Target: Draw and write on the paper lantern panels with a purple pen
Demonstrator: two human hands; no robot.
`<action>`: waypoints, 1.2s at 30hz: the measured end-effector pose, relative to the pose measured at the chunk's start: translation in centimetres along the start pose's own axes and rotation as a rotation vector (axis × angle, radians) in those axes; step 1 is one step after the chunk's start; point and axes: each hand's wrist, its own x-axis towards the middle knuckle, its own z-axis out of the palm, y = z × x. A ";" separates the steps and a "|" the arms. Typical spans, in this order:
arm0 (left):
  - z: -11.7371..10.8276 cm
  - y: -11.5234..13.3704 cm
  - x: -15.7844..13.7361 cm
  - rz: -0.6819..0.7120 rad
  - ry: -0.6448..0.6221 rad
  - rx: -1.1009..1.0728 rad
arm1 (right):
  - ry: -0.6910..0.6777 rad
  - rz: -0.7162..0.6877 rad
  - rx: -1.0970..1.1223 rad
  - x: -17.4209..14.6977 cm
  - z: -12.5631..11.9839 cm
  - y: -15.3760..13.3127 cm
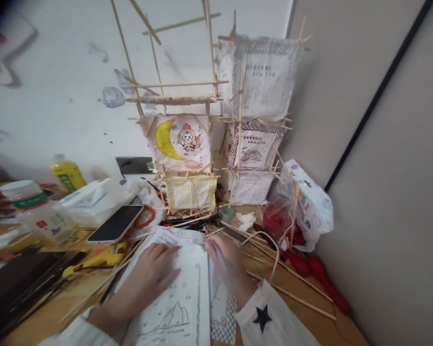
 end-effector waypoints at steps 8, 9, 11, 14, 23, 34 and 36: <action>-1.2 0.7 0.4 0.081 0.085 -0.057 | -0.097 0.006 0.014 0.2 0.5 -0.5; -1.4 0.6 0.4 0.091 0.099 -0.053 | -0.072 0.016 0.035 0.1 0.7 -0.4; -1.8 0.4 0.5 0.088 0.127 -0.028 | -0.013 0.027 0.064 0.0 1.1 -0.3; -2.0 -0.5 0.4 0.009 0.187 -0.042 | 0.062 0.054 0.100 -0.3 1.2 -0.5; -1.0 -1.5 0.9 -0.636 0.253 -0.925 | 0.220 0.132 0.182 -0.4 0.6 -0.9; -2.0 0.8 0.9 -0.874 -0.184 -1.470 | 0.454 0.198 0.367 -0.1 0.5 -0.8; -2.0 0.9 0.8 -0.893 -0.108 -1.492 | 0.428 0.256 0.474 -0.2 0.4 -1.2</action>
